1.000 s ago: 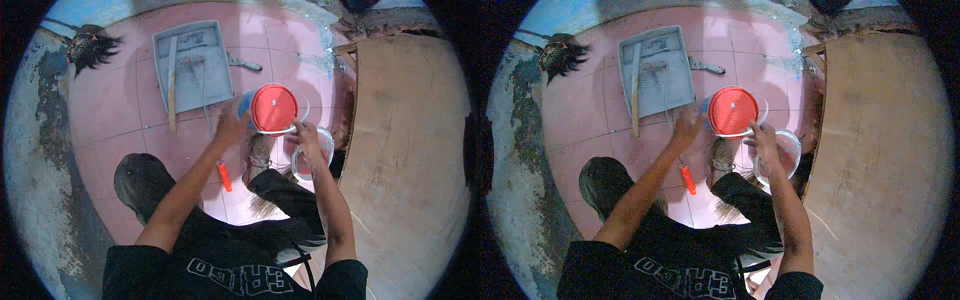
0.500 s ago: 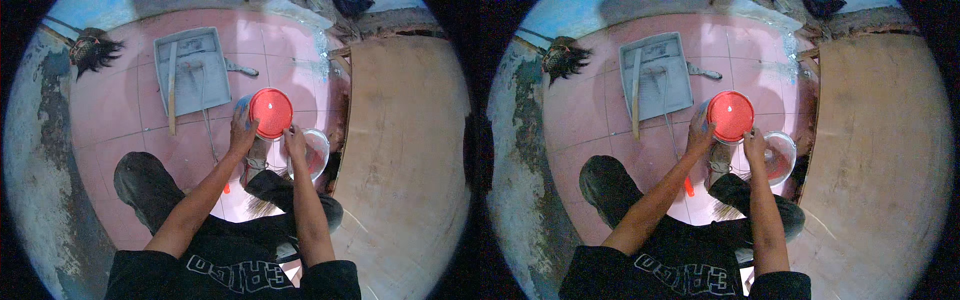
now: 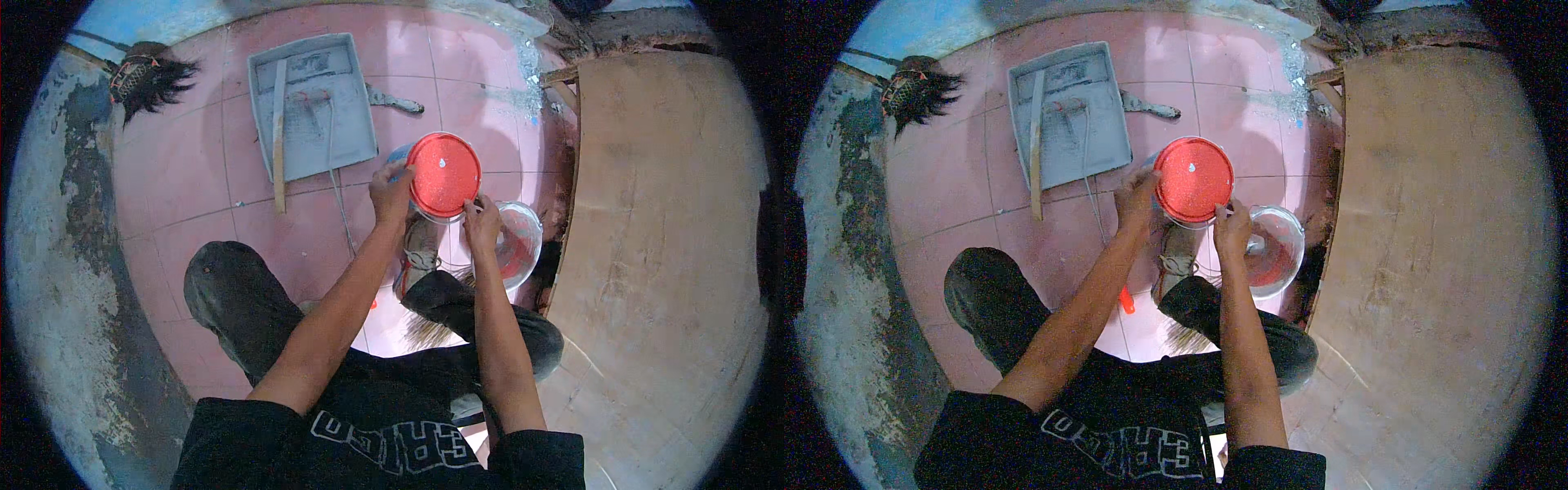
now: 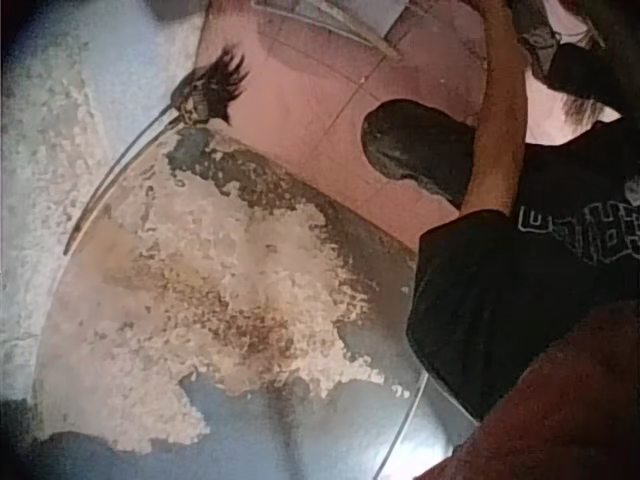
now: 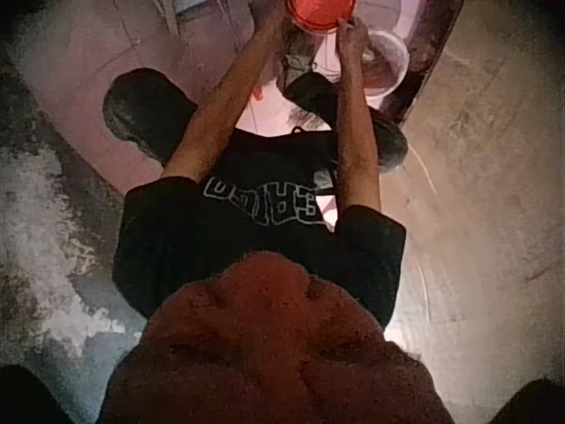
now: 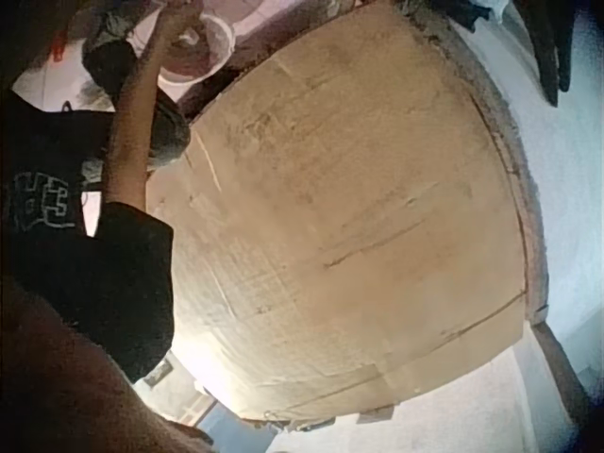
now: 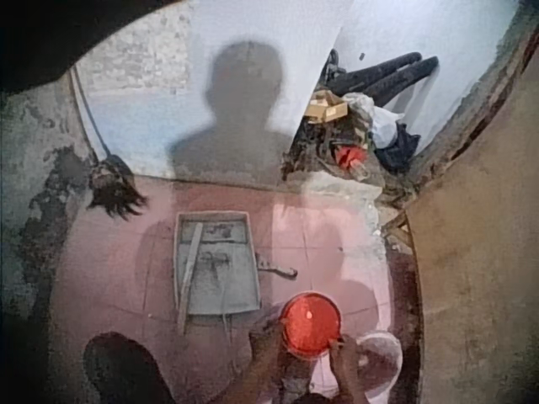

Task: The recorder prepares white paint in a bucket and a paint tray.

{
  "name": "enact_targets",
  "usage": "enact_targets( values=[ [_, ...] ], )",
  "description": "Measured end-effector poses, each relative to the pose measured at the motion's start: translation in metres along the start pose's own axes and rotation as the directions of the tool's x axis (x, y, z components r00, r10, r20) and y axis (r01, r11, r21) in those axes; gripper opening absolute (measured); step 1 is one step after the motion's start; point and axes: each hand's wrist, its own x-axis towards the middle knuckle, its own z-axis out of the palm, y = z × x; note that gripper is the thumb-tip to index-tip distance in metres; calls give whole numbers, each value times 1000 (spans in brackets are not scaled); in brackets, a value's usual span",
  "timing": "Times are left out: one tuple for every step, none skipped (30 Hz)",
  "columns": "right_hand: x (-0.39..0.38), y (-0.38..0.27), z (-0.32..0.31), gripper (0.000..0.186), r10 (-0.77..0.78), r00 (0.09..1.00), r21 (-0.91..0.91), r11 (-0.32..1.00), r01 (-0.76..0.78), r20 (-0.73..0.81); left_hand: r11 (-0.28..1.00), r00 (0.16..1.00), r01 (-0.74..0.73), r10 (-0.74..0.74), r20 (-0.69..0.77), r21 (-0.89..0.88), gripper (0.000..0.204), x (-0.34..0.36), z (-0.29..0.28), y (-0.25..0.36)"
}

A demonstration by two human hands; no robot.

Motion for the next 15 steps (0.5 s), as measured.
enact_targets(
  values=[
    [-2,-6,1,38,53,998,87,995,-54,22,998,998,67,-67,-15,0,35,6,-2,2],
    [-3,-12,3,38,46,999,94,994,-48,29,998,998,63,-63,-26,2,35,14,-8,4],
    [-5,-4,-3,37,43,999,59,997,-42,-22,969,998,-28,15,55,246,38,14,-3,17],
    [-3,-2,-3,36,27,997,35,999,-24,-68,872,986,-144,88,141,468,42,16,-3,24],
    [-2,0,-2,36,27,997,35,999,-24,-72,872,986,-148,90,144,467,42,15,0,30],
    [-3,2,3,36,19,995,-12,1000,-20,-97,761,956,-292,219,195,579,46,15,0,32],
    [-3,4,7,36,12,992,-60,998,-19,-122,615,906,-420,332,264,667,51,14,1,34],
    [-3,8,9,36,14,992,-58,998,-21,-125,614,904,-423,333,267,667,51,8,4,33],
    [-2,11,9,39,-27,989,-136,991,7,-147,607,897,-438,340,282,663,56,-3,7,26],
    [-1,8,10,42,-74,983,-210,977,39,-165,599,890,-453,351,292,660,61,-10,9,20],
    [-3,6,9,42,-72,983,-208,977,36,-168,597,888,-456,352,295,660,61,-13,12,15],
    [-6,-4,10,41,-94,984,-271,961,51,-151,686,905,-423,353,239,592,63,-12,11,7],
    [-8,-10,9,40,-113,984,-336,940,63,-134,766,920,-391,346,185,510,65,-12,11,1],
    [-6,-10,14,40,-116,984,-331,941,66,-132,764,920,-390,348,182,513,65,-9,11,-3],
    [-3,-5,19,37,-85,988,-219,974,54,-133,760,899,-431,409,158,487,62,-7,16,-4]
  ],
)
